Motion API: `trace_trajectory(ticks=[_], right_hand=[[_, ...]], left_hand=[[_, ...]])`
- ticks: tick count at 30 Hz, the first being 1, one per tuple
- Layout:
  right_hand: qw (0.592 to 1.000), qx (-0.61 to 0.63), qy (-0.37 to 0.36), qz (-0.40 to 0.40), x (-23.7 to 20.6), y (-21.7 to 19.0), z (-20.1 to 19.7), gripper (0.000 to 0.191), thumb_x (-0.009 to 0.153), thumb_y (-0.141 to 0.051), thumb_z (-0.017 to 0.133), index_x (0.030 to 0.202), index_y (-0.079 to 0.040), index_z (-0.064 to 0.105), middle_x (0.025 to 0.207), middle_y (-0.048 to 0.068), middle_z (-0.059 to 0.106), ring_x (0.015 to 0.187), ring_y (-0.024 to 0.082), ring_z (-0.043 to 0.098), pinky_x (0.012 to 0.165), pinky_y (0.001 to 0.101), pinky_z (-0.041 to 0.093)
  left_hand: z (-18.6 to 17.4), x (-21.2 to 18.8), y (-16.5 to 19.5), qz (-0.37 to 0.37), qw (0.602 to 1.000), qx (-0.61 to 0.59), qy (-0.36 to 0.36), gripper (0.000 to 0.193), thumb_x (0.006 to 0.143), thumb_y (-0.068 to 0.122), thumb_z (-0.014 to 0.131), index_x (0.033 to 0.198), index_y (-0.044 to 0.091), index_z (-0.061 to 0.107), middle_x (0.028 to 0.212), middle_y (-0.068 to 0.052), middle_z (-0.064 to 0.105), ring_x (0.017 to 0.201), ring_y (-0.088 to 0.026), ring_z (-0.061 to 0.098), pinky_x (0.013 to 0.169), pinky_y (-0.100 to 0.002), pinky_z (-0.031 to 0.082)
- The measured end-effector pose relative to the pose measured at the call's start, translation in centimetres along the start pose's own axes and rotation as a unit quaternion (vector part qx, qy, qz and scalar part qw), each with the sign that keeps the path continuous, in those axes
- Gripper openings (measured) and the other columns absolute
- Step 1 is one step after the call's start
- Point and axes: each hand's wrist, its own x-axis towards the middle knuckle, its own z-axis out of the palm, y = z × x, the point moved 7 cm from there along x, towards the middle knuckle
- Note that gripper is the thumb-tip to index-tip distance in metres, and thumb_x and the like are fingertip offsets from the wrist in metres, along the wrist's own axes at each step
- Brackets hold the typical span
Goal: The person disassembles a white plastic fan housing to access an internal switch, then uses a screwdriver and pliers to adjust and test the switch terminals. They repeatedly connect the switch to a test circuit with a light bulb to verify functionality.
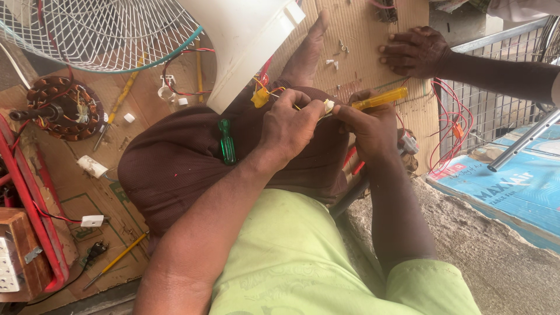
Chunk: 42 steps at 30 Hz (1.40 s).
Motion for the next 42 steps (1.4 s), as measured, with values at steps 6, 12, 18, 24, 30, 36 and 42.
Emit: trace_trajectory(ticks=[6,12,18,24,30,36,42], right_hand=[[1.000,-0.028,0.008,0.008,-0.03,-0.58,0.31,0.029,0.081,-0.003,0.080,0.102,0.002,0.062,0.082,0.009,0.069,0.066,0.014,0.067,0.060,0.0248,0.053],[0.999,-0.049,0.009,0.002,-0.15,-0.91,0.51,0.031,0.082,-0.005,0.082,0.105,0.003,0.062,0.083,0.010,0.071,0.069,0.014,0.069,0.060,0.0248,0.055],[0.999,-0.048,0.000,-0.005,-0.01,-0.67,0.58,0.029,0.083,-0.006,0.083,0.103,0.002,0.063,0.083,0.009,0.071,0.068,0.014,0.068,0.061,0.0241,0.055],[0.999,-0.040,-0.017,-0.018,0.02,-0.56,0.68,0.024,0.085,-0.005,0.083,0.099,0.001,0.063,0.082,0.008,0.069,0.068,0.013,0.067,0.061,0.0240,0.054],[0.999,-0.048,-0.011,-0.015,0.16,-0.49,0.61,0.023,0.085,-0.004,0.083,0.098,0.000,0.064,0.084,0.007,0.069,0.069,0.013,0.069,0.061,0.0240,0.056],[0.998,-0.062,-0.012,-0.021,0.08,-0.52,0.59,0.021,0.086,-0.005,0.081,0.099,-0.001,0.065,0.085,0.006,0.070,0.072,0.012,0.071,0.063,0.0240,0.059],[0.998,-0.047,-0.029,-0.038,0.13,-0.47,0.62,0.021,0.088,-0.004,0.081,0.100,0.000,0.065,0.086,0.006,0.069,0.072,0.012,0.070,0.064,0.0241,0.059]], left_hand=[[0.04,0.00,-0.06,-0.013,1.000,-0.018,-0.004,0.041,0.076,0.034,0.070,0.103,0.004,0.063,0.077,-0.006,0.069,0.059,-0.010,0.066,0.054,-0.028,0.056],[0.02,-0.05,-0.05,-0.010,0.999,-0.039,0.001,0.040,0.076,0.034,0.072,0.101,0.003,0.064,0.078,-0.005,0.068,0.058,-0.010,0.065,0.050,-0.027,0.055],[0.00,-0.05,-0.02,-0.014,0.999,-0.029,0.001,0.042,0.076,0.034,0.072,0.104,0.003,0.065,0.077,-0.005,0.069,0.057,-0.011,0.066,0.051,-0.028,0.056],[-0.06,-0.08,-0.01,-0.018,1.000,-0.022,0.005,0.043,0.076,0.034,0.071,0.107,0.004,0.065,0.075,-0.007,0.069,0.056,-0.011,0.066,0.051,-0.028,0.055],[0.01,0.08,-0.12,-0.012,1.000,-0.025,0.003,0.041,0.077,0.033,0.071,0.105,0.004,0.065,0.079,-0.007,0.069,0.058,-0.011,0.066,0.051,-0.028,0.056],[0.07,0.16,-0.12,-0.011,1.000,-0.015,-0.005,0.037,0.079,0.035,0.071,0.100,0.004,0.066,0.081,-0.006,0.070,0.060,-0.010,0.067,0.052,-0.027,0.058],[0.17,0.03,-0.13,-0.008,0.999,-0.038,-0.010,0.035,0.079,0.034,0.073,0.097,0.005,0.065,0.080,-0.005,0.070,0.059,-0.009,0.065,0.051,-0.026,0.057]])
